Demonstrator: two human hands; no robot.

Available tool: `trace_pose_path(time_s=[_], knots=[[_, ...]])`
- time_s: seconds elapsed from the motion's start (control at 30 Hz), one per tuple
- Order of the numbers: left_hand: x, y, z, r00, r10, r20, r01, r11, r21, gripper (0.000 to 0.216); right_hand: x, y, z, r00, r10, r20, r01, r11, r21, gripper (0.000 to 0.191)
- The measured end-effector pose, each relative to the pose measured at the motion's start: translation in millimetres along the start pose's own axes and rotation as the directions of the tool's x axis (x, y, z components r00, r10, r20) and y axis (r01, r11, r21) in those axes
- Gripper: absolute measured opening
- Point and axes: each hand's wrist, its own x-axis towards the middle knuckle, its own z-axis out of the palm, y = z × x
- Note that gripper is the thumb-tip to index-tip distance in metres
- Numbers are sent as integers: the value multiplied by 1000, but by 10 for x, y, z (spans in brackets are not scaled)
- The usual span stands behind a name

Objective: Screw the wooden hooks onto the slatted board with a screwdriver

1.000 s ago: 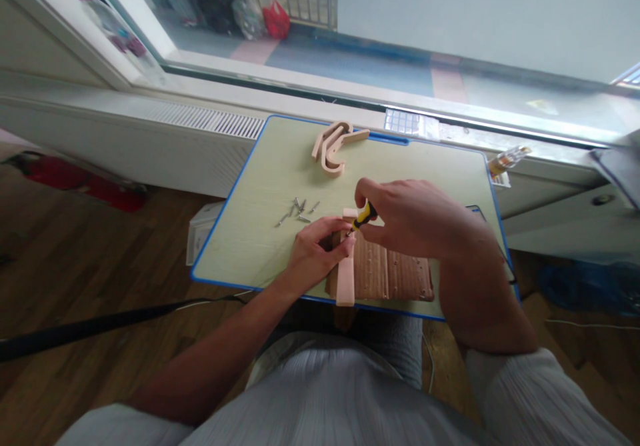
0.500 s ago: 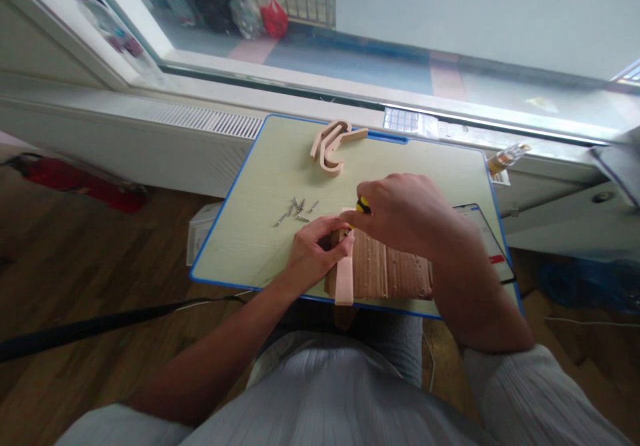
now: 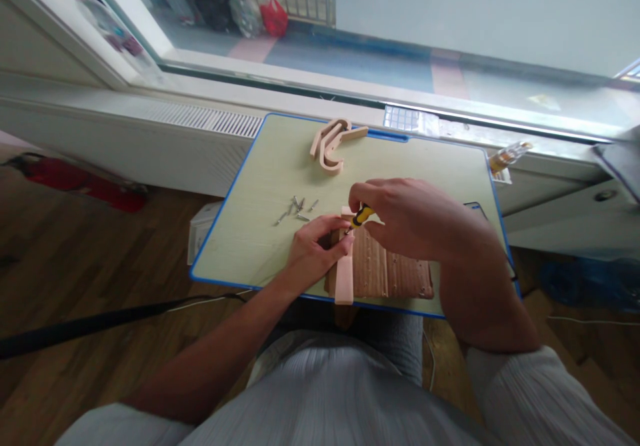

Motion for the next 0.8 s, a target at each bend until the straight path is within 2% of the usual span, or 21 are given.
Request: trace_pose_path(time_s=[0.13, 0.33, 0.47, 0.63, 0.8], knots=[[-1, -16, -1, 1000, -12, 9, 12, 1000, -8, 23, 2, -3, 6, 1000, 12, -19, -12, 1000, 0, 32], [0, -2, -11, 1000, -2, 15, 2, 1000, 9, 22, 15, -22, -11, 987, 152, -50, -155, 985, -75, 22], [2, 0, -8, 1000, 27, -2, -27, 999, 18, 19, 30, 5, 0, 978, 192, -82, -203, 966, -159, 34], [7, -1, 5, 1000, 26, -9, -26, 999, 22, 19, 49, 8, 14, 975, 219, -49, -224, 954, -198, 48], [2, -5, 14, 1000, -4, -8, 4, 1000, -6, 21, 27, -18, 17, 986, 164, -19, -165, 974, -156, 34]])
